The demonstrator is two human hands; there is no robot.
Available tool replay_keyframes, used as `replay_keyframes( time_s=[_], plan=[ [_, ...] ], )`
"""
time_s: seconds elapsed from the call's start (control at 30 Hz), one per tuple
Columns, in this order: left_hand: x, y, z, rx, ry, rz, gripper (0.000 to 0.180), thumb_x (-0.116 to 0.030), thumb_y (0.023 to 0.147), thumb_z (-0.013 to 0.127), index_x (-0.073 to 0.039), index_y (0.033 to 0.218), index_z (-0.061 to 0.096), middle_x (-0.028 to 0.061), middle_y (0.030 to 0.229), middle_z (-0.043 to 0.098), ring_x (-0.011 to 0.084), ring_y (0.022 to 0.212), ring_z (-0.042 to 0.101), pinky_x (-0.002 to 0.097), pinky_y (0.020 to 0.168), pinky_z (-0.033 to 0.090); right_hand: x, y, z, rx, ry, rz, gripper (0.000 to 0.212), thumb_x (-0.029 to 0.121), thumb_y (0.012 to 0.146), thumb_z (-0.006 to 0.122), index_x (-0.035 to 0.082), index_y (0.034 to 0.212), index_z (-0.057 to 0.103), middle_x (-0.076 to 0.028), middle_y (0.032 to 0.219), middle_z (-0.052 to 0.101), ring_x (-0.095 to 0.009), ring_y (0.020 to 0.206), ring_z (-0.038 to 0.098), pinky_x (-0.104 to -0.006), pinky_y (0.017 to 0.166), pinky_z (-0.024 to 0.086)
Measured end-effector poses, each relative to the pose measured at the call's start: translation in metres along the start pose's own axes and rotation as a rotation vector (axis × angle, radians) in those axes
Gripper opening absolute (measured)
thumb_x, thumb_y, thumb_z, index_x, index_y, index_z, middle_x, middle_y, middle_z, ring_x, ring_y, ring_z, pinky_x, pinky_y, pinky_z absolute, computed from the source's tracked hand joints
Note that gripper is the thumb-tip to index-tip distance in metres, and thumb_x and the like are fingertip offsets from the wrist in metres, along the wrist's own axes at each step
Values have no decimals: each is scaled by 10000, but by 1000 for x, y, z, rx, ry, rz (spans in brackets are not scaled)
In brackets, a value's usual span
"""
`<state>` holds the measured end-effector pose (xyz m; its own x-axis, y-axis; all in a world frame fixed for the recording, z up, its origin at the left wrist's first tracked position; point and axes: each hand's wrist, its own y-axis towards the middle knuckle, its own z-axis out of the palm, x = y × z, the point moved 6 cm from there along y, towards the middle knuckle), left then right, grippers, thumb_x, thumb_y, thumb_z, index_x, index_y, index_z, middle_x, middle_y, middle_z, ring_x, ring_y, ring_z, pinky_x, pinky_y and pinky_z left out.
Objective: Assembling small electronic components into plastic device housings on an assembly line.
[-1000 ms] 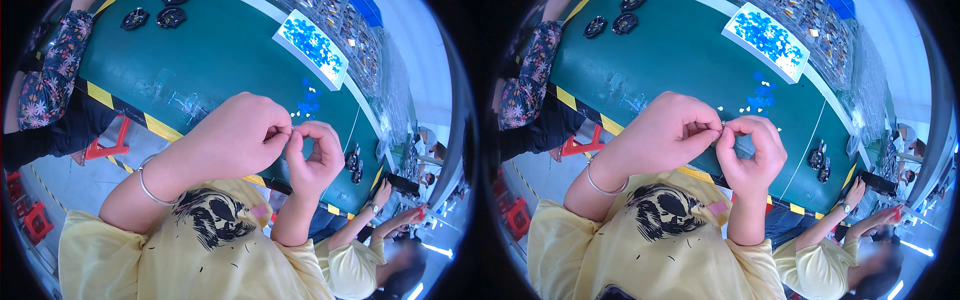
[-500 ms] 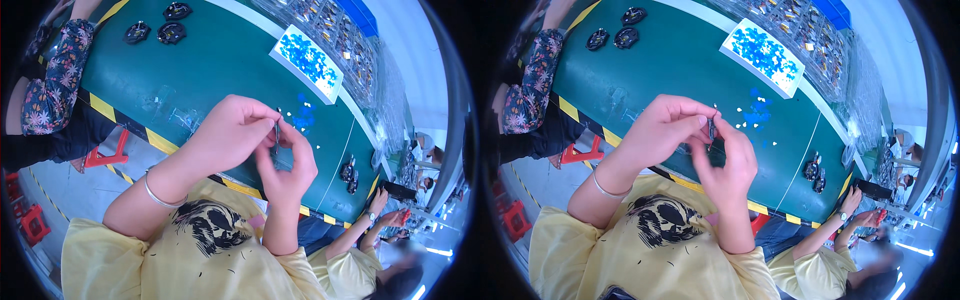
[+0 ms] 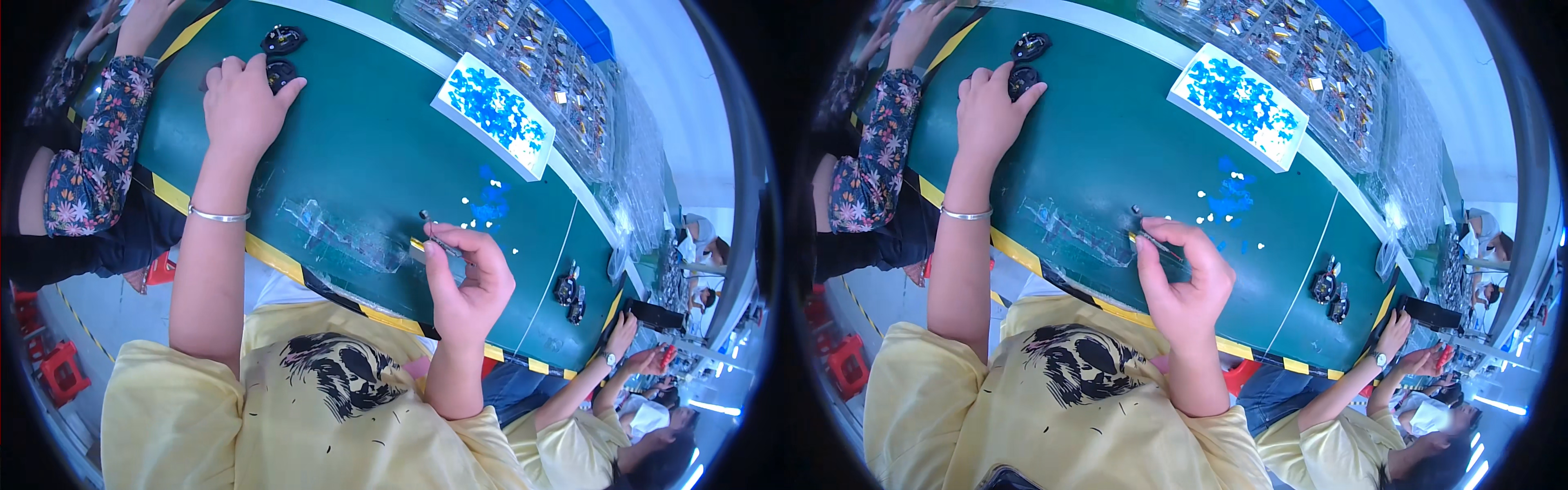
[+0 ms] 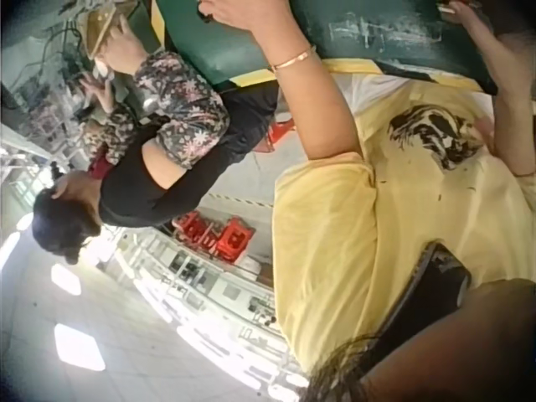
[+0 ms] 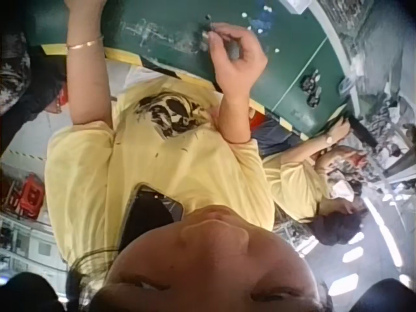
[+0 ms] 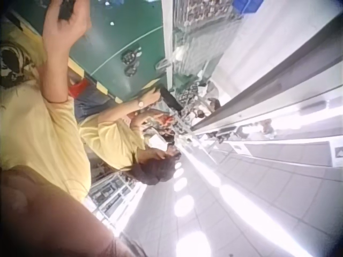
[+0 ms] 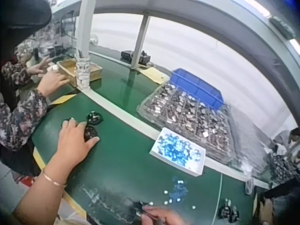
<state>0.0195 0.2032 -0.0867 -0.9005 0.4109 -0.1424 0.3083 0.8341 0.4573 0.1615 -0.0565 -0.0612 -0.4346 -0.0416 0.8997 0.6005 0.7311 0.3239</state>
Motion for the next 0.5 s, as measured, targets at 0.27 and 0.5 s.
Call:
replay_keyframes(
  time_s=[0.27, 0.5],
  plan=[
    [-77, -36, -10, 323, -1117, 19, 337, 10, 766, 668, -31, 1091, 588, 44, 848, 602, 121, 729, 603, 247, 648, 500, -4, 0, -7, -68, 42, 19, 157, -107, 779, 635, -49, 925, 630, -110, 883, 652, -164, 780, 659, -239, 703, 517],
    [-143, -94, -23, 895, -1841, -206, 195, 64, 828, 568, 36, 1013, 623, 70, 958, 652, 99, 851, 617, 223, 759, 508, -4, -4, -35, -214, -67, -44, 134, -94, 796, 634, -52, 922, 618, -97, 874, 626, -123, 746, 623, -177, 610, 477]
  ],
)
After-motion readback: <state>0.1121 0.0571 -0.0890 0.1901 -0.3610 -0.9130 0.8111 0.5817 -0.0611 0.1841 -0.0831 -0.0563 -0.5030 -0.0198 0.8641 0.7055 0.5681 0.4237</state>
